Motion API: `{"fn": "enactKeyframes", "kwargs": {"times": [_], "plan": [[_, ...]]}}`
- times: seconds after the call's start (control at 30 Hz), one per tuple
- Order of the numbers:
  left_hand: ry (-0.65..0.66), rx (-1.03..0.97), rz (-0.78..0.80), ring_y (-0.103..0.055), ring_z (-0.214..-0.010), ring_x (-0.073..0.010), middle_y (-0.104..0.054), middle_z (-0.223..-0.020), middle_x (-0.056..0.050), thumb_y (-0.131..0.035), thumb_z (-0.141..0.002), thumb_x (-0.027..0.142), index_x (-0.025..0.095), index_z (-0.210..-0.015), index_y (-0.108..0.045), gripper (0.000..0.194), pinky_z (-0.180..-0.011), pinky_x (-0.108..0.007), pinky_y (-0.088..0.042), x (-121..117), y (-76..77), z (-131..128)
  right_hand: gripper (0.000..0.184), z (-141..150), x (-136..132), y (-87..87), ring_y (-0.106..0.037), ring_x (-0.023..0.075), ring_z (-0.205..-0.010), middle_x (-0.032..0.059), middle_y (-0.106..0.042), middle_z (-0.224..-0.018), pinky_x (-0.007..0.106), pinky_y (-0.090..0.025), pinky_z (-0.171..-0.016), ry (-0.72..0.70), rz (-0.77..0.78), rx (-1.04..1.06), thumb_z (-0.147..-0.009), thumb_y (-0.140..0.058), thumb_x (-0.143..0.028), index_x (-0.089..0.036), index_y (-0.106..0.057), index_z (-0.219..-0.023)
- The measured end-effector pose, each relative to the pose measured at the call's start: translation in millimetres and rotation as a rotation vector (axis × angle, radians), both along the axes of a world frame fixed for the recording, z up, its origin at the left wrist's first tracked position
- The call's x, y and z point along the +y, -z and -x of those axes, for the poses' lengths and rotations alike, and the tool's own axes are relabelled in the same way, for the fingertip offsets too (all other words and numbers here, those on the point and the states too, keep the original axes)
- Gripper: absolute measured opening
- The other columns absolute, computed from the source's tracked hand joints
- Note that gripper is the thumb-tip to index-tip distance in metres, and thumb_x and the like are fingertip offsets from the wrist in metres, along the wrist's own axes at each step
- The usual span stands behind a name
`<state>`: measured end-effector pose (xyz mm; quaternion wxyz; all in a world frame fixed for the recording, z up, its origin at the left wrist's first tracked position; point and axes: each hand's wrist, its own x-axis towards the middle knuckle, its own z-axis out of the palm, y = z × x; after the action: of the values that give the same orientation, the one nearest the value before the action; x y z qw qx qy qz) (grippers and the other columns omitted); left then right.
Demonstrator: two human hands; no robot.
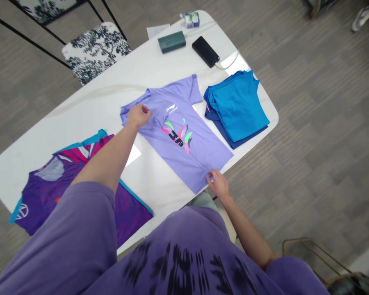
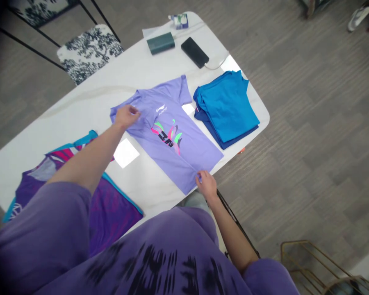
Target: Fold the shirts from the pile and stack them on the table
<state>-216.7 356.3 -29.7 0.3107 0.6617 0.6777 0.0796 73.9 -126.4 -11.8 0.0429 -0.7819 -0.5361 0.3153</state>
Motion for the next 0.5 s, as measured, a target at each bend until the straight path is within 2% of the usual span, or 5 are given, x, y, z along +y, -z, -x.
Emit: {"fn": "enactKeyframes", "kwargs": {"times": [0.1,0.23,0.37,0.43,0.5], "plan": [[0.201,0.047,0.004,-0.063,-0.103,-0.0198,-0.070,-0.121,-0.009,-0.084,-0.086,0.037,0.016,-0.115,-0.070,0.038,-0.110,-0.036,-0.049,-30,18.6,-6,0.026,11,3,9.8,-0.071,0.0256,-0.115,0.0087,-0.075,-0.126,0.036,-0.052,-0.104,-0.123,0.037,0.051,-0.112,-0.054,-0.039,-0.026,-0.068,-0.130],[0.271,0.136,0.026,-0.063,-0.095,-0.0190,-0.065,-0.136,-0.011,-0.088,-0.084,0.042,0.017,-0.130,-0.068,0.056,-0.100,-0.038,-0.052,-37,24.8,-11,0.026,26,9,15.9,-0.072,0.0267,-0.116,0.0101,-0.073,-0.133,0.036,-0.054,-0.100,-0.134,0.145,0.037,-0.111,-0.057,-0.035,-0.025,-0.065,-0.134],[0.374,0.338,0.061,-0.067,-0.110,-0.0350,-0.073,-0.113,-0.010,-0.090,-0.079,0.049,0.024,-0.107,-0.077,0.040,-0.104,-0.049,-0.053,-2,10.7,-38,0.034,15,19,10.5,-0.074,0.0260,-0.107,0.0100,-0.072,-0.137,0.036,-0.055,-0.092,-0.127,0.156,0.021,-0.111,-0.056,-0.036,-0.026,-0.062,-0.142],[0.443,0.357,0.028,-0.067,-0.113,-0.0368,-0.075,-0.101,-0.007,-0.085,-0.082,0.051,0.025,-0.099,-0.079,0.032,-0.108,-0.050,-0.052,24,-0.1,-67,0.033,-7,27,5.2,-0.075,0.0251,-0.102,0.0090,-0.073,-0.135,0.036,-0.055,-0.089,-0.079,0.095,0.007,-0.113,-0.053,-0.040,-0.027,-0.062,-0.141],[0.511,0.315,-0.065,-0.067,-0.116,-0.0346,-0.076,-0.101,-0.006,-0.080,-0.088,0.047,0.024,-0.105,-0.080,0.029,-0.112,-0.049,-0.050,51,-10.1,-108,0.033,-40,37,1.3,-0.075,0.0247,-0.102,0.0089,-0.073,-0.133,0.036,-0.055,-0.088,0.005,0.031,-0.023,-0.114,-0.049,-0.042,-0.027,-0.064,-0.138]]}}
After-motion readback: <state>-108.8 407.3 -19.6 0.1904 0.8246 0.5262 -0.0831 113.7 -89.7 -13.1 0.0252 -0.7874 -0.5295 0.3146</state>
